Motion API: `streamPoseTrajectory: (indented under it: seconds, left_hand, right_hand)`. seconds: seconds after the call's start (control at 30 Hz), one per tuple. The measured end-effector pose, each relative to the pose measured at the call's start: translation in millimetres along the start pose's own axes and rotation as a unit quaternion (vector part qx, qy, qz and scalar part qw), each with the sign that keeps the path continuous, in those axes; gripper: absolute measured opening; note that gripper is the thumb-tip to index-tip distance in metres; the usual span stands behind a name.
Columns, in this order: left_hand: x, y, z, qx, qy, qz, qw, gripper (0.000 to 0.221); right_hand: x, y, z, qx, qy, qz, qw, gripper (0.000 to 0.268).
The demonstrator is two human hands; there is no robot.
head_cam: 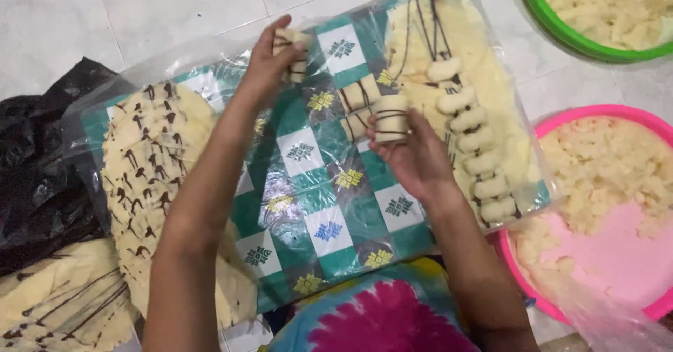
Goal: Rolling thin strips of dough with a filling into small cylindrical shapes on a flat surface.
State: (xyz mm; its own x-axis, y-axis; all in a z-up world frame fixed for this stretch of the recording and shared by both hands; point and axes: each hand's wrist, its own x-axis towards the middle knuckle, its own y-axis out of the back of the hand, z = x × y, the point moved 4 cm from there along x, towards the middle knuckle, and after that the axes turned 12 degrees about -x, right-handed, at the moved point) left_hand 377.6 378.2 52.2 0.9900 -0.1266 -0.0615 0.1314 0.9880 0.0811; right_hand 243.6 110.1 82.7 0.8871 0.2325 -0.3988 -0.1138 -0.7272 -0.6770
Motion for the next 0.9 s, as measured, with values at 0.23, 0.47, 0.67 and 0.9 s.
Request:
streamPoseTrajectory:
  seconds: [0.23,0.47,0.67,0.9]
  left_hand:
    - [-89.5,-135.3,33.9,-0.506,0.062,-0.026,0.86,0.057]
    - [-118.3,-215.6,23.7,-0.539,0.049,0.014,0.841,0.055]
    - [-125.4,-263.3,10.7,-0.506,0.057,0.039,0.86,0.063]
    - [-136.0,-280.6,26.8,-0.465,0.075,0.011,0.882,0.064]
  right_hand:
    - [-36.9,1.4,-9.0,-0.372,0.211,0.085,0.9,0.056]
    - [-74.8,43.3,-25.8,-0.428,0.351,0.237,0.798,0.041]
    - [-93.8,53.2,-31.6,-0.437,0.353,0.257,0.786,0.038]
    - [-91.5,92.0,-25.3,-0.354,0.32,0.219,0.851,0.064]
